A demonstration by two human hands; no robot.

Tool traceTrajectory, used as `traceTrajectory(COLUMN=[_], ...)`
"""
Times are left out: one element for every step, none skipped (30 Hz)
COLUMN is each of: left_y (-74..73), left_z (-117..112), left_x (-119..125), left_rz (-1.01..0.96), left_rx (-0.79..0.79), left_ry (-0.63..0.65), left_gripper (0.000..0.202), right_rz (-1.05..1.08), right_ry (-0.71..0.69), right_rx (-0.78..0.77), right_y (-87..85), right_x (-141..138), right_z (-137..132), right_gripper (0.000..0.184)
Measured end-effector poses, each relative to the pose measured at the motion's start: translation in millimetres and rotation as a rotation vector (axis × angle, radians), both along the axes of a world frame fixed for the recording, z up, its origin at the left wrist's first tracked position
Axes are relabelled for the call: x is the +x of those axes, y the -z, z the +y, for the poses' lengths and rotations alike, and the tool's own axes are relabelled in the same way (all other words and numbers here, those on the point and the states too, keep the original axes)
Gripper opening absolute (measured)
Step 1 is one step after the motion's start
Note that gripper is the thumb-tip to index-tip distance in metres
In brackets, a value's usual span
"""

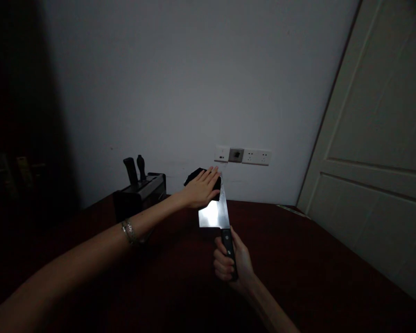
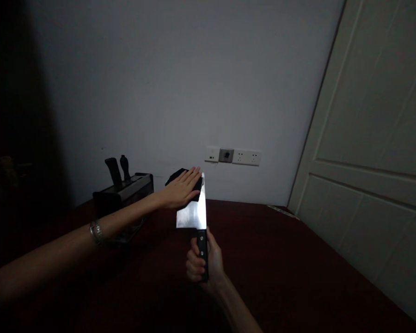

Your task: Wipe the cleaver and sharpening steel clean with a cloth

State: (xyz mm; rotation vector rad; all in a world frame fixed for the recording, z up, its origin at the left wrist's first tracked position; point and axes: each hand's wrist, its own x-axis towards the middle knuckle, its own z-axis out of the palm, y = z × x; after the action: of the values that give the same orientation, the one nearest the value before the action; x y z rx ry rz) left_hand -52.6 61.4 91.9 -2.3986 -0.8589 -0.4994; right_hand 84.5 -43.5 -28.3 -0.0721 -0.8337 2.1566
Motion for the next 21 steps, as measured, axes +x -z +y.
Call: traceTrajectory(left_y=[0.9,4.0,8.9,14.8,20.7,25.6,28.6,29.3,27.8,24.4,20.1,15.9,12.5,10.8,11.0,13.0,16.3,20.1,23.6,26.0,27.0], left_z=[-0.4,-3.3,-8.3,-14.4,-20.4,-25.2,-27.9,-28.1,-25.8,-21.6,-16.6,-11.9,-8.6,-7.6,-9.1,-12.9,-18.2,-23.9,-28.8,-31.9,-32.6], left_x=[-0.4,0.0,1.0,2.5,4.1,5.6,6.8,7.3,7.1,6.4,5.3,4.2,3.2,2.6,2.6,3.2,4.3,5.6,6.9,8.0,8.6], left_rz=[0.003,0.017,0.039,0.063,0.084,0.101,0.113,0.119,0.119,0.112,0.1,0.083,0.068,0.06,0.064,0.082,0.109,0.139,0.169,0.19,0.198], left_rx=[-0.001,0.001,0.004,0.008,0.013,0.016,0.016,0.011,0.003,-0.008,-0.02,-0.028,-0.032,-0.031,-0.025,-0.016,-0.007,0.001,0.004,0.003,-0.001], left_ry=[-0.002,0.008,0.029,0.055,0.083,0.108,0.125,0.13,0.122,0.101,0.073,0.042,0.018,0.007,0.013,0.036,0.069,0.105,0.139,0.163,0.175], left_gripper=[0.061,0.061,0.061,0.061,0.061,0.061,0.061,0.06,0.06,0.06,0.06,0.06,0.061,0.061,0.061,0.061,0.061,0.061,0.061,0.061,0.061], right_rz=[0.004,0.01,0.02,0.028,0.036,0.041,0.041,0.037,0.03,0.023,0.016,0.011,0.007,0.004,0.004,0.005,0.007,0.01,0.013,0.016,0.017], right_ry=[0.002,0.012,0.028,0.047,0.064,0.078,0.087,0.092,0.093,0.092,0.089,0.088,0.089,0.094,0.102,0.112,0.121,0.129,0.134,0.138,0.138], right_rx=[-0.003,-0.008,-0.013,-0.018,-0.022,-0.025,-0.027,-0.03,-0.034,-0.039,-0.045,-0.051,-0.054,-0.056,-0.057,-0.056,-0.055,-0.054,-0.055,-0.055,-0.055], right_y=[0.3,0.5,0.8,1.0,1.1,1.1,1.1,1.0,0.9,0.8,0.7,0.6,0.5,0.4,0.4,0.5,0.5,0.6,0.7,0.8,0.9], right_x=[1.0,2.6,4.6,6.7,8.5,9.9,10.7,10.8,10.4,9.6,8.6,7.7,7.0,6.6,6.7,7.0,7.6,8.3,8.8,9.2,9.3], right_z=[0.6,1.5,2.5,3.5,4.4,4.9,5.0,4.8,4.3,3.7,3.1,2.6,2.2,2.1,2.1,2.3,2.6,2.9,3.1,3.3,3.5], right_gripper=[0.05,0.05,0.049,0.049,0.048,0.048,0.048,0.049,0.049,0.049,0.049,0.049,0.049,0.049,0.049,0.049,0.049,0.049,0.049,0.049,0.049])
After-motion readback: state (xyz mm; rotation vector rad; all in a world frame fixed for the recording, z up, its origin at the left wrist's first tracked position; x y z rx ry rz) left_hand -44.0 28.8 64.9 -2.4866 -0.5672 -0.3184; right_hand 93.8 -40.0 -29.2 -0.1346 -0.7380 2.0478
